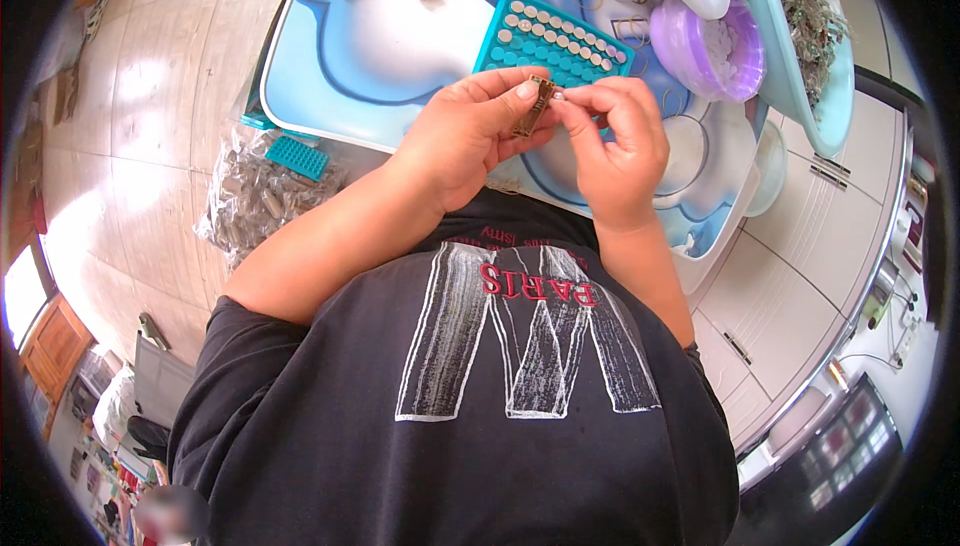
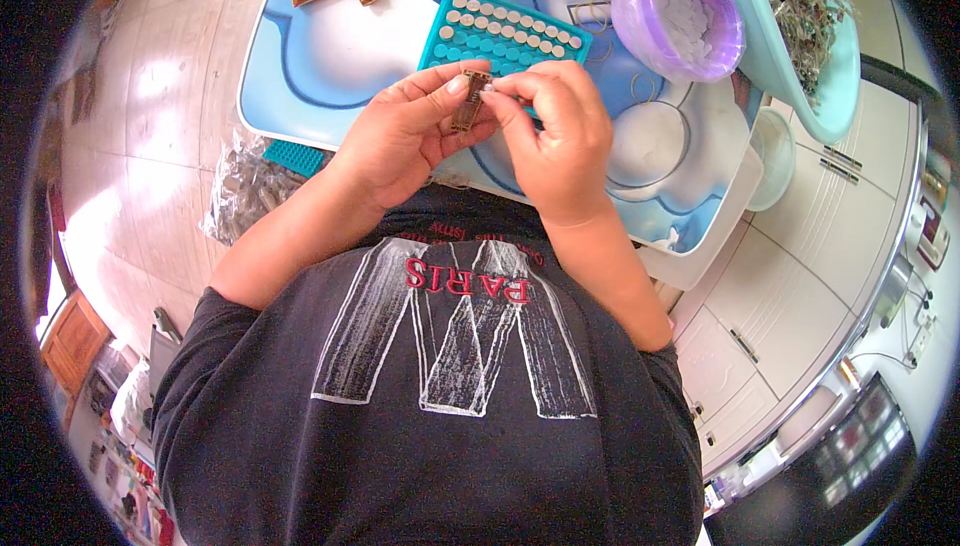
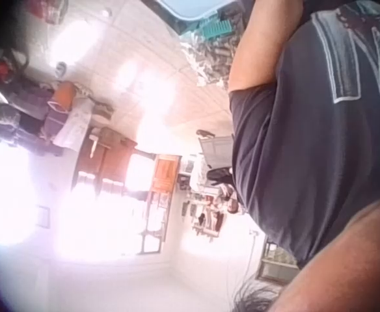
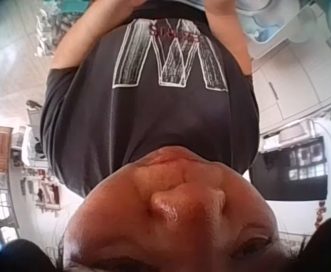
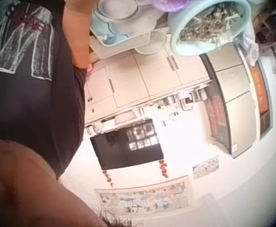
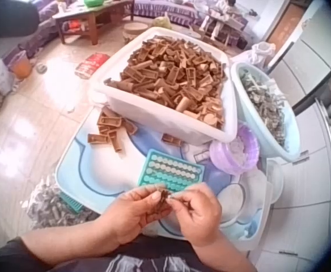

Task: The person assembles small brown components by hand, then places them into a blue organizing tray.

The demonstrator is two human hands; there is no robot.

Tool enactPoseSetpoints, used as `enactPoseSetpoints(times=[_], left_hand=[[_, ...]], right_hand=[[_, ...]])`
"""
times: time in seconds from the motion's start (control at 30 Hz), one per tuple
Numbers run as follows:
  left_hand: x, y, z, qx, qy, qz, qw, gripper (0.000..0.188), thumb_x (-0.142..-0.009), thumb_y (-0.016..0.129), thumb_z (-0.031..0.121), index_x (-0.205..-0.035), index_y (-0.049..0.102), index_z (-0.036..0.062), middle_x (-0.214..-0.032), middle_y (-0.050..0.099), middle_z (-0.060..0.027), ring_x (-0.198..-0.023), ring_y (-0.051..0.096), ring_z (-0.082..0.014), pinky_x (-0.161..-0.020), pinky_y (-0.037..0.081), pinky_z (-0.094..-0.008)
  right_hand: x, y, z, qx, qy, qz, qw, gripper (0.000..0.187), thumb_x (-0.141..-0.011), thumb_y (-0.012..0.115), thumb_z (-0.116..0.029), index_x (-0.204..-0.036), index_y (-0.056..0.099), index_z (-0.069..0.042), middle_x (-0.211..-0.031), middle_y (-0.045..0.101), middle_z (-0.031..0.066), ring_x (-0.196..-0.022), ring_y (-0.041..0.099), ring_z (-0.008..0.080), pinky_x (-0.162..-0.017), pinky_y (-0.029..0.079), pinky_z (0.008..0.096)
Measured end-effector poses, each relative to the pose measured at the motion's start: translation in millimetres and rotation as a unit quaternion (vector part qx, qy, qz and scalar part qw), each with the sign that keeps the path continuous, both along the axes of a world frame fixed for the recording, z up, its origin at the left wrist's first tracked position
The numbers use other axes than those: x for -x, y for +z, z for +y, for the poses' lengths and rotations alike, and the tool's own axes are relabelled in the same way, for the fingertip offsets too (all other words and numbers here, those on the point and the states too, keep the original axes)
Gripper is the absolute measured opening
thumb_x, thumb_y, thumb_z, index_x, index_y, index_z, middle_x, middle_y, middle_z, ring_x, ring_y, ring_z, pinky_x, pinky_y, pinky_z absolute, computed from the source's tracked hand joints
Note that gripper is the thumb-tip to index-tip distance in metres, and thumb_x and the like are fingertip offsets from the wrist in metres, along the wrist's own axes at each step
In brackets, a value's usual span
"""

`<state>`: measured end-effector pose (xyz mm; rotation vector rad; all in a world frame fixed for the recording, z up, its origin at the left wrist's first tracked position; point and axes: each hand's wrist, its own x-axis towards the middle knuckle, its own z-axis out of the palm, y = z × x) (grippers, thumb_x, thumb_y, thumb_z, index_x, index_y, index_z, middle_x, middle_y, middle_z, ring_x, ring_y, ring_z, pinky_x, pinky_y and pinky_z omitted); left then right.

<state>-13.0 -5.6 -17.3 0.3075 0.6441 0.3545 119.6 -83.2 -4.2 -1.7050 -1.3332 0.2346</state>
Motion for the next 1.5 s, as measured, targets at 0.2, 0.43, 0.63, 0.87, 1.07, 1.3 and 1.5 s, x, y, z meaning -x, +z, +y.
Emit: enactPoseSetpoints(times=[0.2,0.43,0.63,0.87,1.07,1.3,1.5], left_hand=[[0.5,-4.1,-1.6,-0.022,-0.018,0.010,1.000,0.031,-0.093,0.049,0.016,-0.120,0.051,-0.0013,-0.104,0.062,-0.0085,-0.095,0.061,-0.0148,-0.090,0.049,-0.0321],[-0.6,-2.2,0.1,-0.004,-0.015,-0.008,1.000,0.026,-0.093,0.049,0.014,-0.113,0.052,-0.0021,-0.103,0.062,-0.0091,-0.094,0.061,-0.0165,-0.089,0.049,-0.0311],[-1.5,-1.8,-0.6,-0.029,-0.030,0.028,0.999,0.030,-0.094,0.047,0.017,-0.119,0.051,0.0001,-0.111,0.061,-0.0123,-0.102,0.060,-0.0200,-0.091,0.048,-0.0331],[-1.7,-1.2,0.8,-0.021,-0.031,0.029,0.999,0.030,-0.094,0.046,0.017,-0.118,0.051,-0.0005,-0.111,0.061,-0.0126,-0.102,0.060,-0.0204,-0.091,0.048,-0.0330],[-0.9,-7.0,0.7,0.001,-0.015,-0.008,1.000,0.027,-0.093,0.051,0.015,-0.113,0.052,-0.0023,-0.103,0.062,-0.0088,-0.094,0.061,-0.0167,-0.089,0.049,-0.0312],[-1.9,-6.9,-1.4,-0.025,-0.022,0.015,0.999,0.029,-0.094,0.046,0.016,-0.118,0.053,0.0001,-0.104,0.063,-0.0073,-0.095,0.061,-0.0152,-0.092,0.047,-0.0333],[-1.0,-4.1,0.1,-0.026,-0.031,0.009,0.999,0.029,-0.094,0.046,0.017,-0.118,0.052,-0.0001,-0.109,0.062,-0.0106,-0.100,0.061,-0.0183,-0.091,0.048,-0.0330]], right_hand=[[2.5,-10.9,1.1,-0.020,0.027,-0.078,0.996,0.012,-0.069,0.072,-0.004,-0.076,0.063,-0.004,-0.073,0.058,0.0085,-0.067,0.057,0.0238,-0.058,0.047,0.0321],[-5.3,-5.5,-1.3,-0.005,0.035,-0.074,0.997,0.011,-0.071,0.071,-0.005,-0.080,0.065,-0.004,-0.075,0.059,0.0078,-0.068,0.058,0.0243,-0.060,0.047,0.0321],[-43.4,-24.0,3.9,0.029,-0.097,-0.158,0.982,0.010,-0.074,0.069,-0.007,-0.084,0.068,-0.006,-0.080,0.058,0.0070,-0.070,0.057,0.0227,-0.063,0.046,0.0326],[-40.7,-27.3,0.6,0.016,-0.081,-0.113,0.990,0.011,-0.069,0.072,-0.007,-0.077,0.065,-0.005,-0.078,0.057,0.0074,-0.071,0.057,0.0230,-0.062,0.046,0.0321],[-6.1,-8.1,5.3,-0.015,0.001,-0.037,0.999,0.014,-0.067,0.072,-0.002,-0.076,0.063,-0.005,-0.077,0.057,0.0073,-0.070,0.057,0.0216,-0.060,0.046,0.0310],[-2.3,-12.8,3.5,-0.020,0.036,-0.069,0.997,0.012,-0.069,0.071,-0.004,-0.079,0.064,-0.005,-0.076,0.058,0.0078,-0.069,0.057,0.0227,-0.060,0.046,0.0319],[-22.0,-14.4,4.0,-0.009,0.004,-0.105,0.994,0.012,-0.072,0.070,-0.007,-0.084,0.068,-0.006,-0.076,0.058,0.0077,-0.069,0.057,0.0237,-0.061,0.046,0.0326]])
